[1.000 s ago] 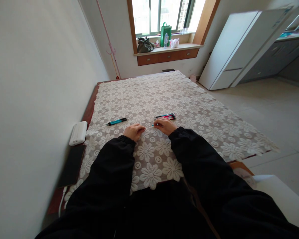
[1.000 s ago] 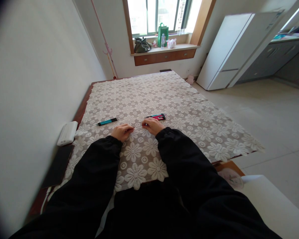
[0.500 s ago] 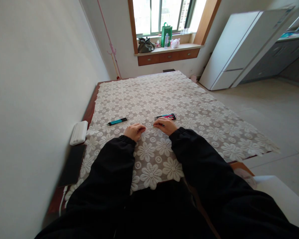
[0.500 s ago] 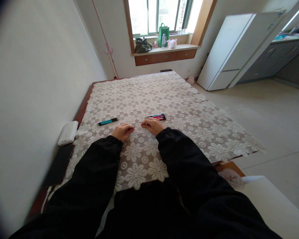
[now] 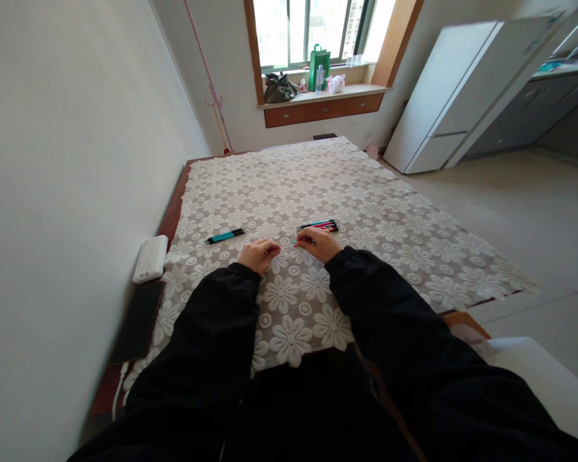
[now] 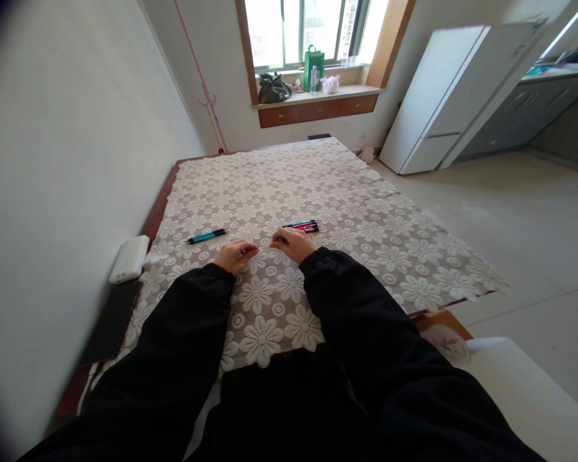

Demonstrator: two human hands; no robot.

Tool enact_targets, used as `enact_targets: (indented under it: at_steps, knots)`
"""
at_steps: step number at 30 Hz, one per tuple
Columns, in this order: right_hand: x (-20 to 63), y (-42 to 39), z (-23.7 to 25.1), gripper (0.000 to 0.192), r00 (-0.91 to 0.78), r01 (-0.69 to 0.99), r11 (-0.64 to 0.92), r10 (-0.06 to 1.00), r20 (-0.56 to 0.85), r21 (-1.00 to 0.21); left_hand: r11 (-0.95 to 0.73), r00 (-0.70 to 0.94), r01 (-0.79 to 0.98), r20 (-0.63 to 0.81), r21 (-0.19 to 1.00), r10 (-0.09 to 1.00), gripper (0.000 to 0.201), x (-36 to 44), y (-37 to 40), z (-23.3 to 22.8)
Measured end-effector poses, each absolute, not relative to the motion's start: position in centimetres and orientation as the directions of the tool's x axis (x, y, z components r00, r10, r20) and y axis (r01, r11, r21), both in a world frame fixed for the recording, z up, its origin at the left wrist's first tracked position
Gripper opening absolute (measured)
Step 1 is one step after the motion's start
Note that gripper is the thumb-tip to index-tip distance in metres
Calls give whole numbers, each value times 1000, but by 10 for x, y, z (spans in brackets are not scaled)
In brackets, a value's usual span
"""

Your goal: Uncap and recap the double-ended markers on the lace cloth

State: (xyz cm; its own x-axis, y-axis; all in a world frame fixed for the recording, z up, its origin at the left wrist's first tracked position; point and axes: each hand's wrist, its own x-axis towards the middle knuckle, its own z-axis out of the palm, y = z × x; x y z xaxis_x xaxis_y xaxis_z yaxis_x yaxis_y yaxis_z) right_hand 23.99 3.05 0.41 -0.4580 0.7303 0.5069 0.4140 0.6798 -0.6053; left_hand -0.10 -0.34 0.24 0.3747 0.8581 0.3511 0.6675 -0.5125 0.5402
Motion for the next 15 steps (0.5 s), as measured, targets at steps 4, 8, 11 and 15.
enact_targets:
  at_steps: [4, 8, 11, 15]
  knots:
    - [239, 29, 5, 25, -448, 381, 694, 717, 534, -611, -521, 376, 651, 362, 552, 853, 16, -1, -2, 1]
    - [239, 29, 6, 26, -446, 370, 696, 714, 540, -615, -521, 372, 640, 366, 564, 853, 16, -1, -2, 1]
    - [239, 29, 6, 26, -445, 371, 697, 713, 542, -613, -517, 366, 642, 366, 567, 856, 16, -1, -3, 2]
    - [239, 29, 5, 26, -444, 372, 700, 711, 545, -610, -516, 364, 637, 366, 573, 857, 16, -1, -3, 2]
